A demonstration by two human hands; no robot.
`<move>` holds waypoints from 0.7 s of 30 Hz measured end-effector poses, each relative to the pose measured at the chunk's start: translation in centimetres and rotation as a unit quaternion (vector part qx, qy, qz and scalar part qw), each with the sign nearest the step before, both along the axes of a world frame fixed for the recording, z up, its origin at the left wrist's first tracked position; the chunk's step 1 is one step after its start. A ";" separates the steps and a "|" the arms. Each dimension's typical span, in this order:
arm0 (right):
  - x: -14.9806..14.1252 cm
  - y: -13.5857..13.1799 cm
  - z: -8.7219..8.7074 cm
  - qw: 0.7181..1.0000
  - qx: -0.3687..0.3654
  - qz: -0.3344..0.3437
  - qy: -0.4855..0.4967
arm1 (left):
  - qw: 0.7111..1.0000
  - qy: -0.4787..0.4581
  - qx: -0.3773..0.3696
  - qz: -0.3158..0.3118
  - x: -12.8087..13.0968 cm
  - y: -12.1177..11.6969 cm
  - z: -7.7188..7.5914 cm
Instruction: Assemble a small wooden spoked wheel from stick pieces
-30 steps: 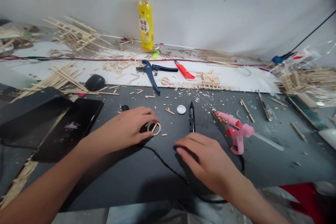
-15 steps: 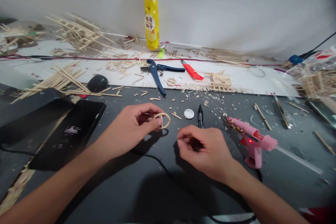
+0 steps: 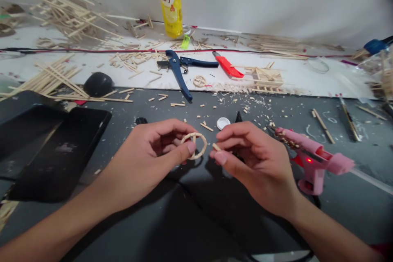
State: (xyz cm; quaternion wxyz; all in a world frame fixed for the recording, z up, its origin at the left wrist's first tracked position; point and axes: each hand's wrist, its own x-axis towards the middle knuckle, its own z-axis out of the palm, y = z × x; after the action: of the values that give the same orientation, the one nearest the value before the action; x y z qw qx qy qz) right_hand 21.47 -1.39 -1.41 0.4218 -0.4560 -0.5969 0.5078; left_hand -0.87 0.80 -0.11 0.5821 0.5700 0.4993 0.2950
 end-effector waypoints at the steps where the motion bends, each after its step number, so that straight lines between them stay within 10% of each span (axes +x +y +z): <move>1: 0.0 0.1 0.0 1.000 0.001 -0.009 -0.011 | 1.000 -0.003 0.002 0.002 0.0 0.0 0.0; 21: -0.2 -0.1 0.5 0.944 0.252 0.004 -0.212 | 0.989 -0.130 -0.068 0.009 0.6 -0.6 -0.5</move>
State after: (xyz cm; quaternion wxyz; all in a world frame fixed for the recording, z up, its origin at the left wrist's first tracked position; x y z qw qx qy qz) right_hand 21.27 -1.44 -0.87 0.3850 -0.4296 -0.7827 0.2338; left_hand -0.30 0.16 -0.61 0.6770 0.4815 0.4434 0.3366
